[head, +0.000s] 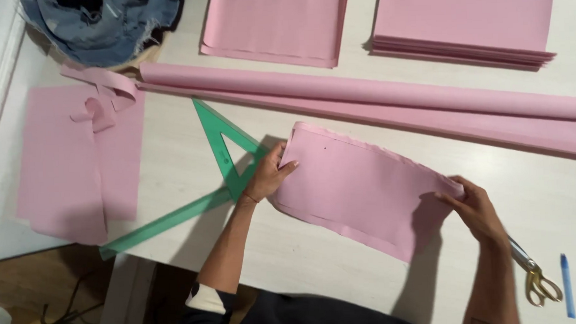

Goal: Measure and cut pieces of pink fabric using a ruler, pen, and scissors.

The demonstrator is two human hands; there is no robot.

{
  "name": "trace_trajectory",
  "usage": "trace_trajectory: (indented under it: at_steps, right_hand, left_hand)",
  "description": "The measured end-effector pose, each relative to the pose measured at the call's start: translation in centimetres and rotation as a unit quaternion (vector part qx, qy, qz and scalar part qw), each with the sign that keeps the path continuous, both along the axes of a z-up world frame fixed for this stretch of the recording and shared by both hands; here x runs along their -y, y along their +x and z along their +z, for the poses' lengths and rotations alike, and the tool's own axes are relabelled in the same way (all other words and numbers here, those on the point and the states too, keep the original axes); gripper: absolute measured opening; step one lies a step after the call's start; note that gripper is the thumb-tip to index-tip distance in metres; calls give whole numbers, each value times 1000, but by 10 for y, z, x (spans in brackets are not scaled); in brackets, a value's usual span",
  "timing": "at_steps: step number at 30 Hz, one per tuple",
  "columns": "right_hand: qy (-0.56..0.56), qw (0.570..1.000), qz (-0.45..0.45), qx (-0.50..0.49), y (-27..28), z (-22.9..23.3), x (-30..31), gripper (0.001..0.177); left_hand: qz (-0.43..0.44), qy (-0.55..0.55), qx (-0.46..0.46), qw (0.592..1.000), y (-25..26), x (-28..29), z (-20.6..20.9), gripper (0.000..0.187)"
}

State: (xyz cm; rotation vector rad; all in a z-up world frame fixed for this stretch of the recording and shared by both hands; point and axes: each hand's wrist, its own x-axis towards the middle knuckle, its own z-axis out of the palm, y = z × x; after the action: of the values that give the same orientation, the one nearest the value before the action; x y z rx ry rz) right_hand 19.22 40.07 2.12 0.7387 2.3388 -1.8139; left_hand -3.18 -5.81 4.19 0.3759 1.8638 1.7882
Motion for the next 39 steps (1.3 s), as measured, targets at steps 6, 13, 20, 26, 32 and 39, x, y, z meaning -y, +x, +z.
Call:
trace_trajectory:
  at_steps: [6, 13, 20, 26, 32, 39]
  right_hand:
    - [101, 987, 128, 4, -55, 44, -30, 25]
    - [490, 851, 3, -192, -243, 261, 101, 12]
    - [328, 825, -8, -460, -341, 151, 141, 17]
    - [415, 855, 113, -288, -376, 1, 155, 29]
    - [412, 875, 246, -63, -356, -2, 176, 36]
    - [519, 818, 202, -139, -299, -23, 162, 29]
  left_hand:
    - [-29, -128, -148, 980, -93, 35, 66, 29]
    - [54, -110, -459, 880, -295, 56, 200, 35]
    - [72, 38, -524, 848, -374, 87, 153, 19]
    - [63, -236, -517, 820, -350, 104, 41, 56]
    - [18, -236, -467, 852, -203, 154, 17, 45]
    - [207, -332, -332, 858, -163, 280, 7, 23]
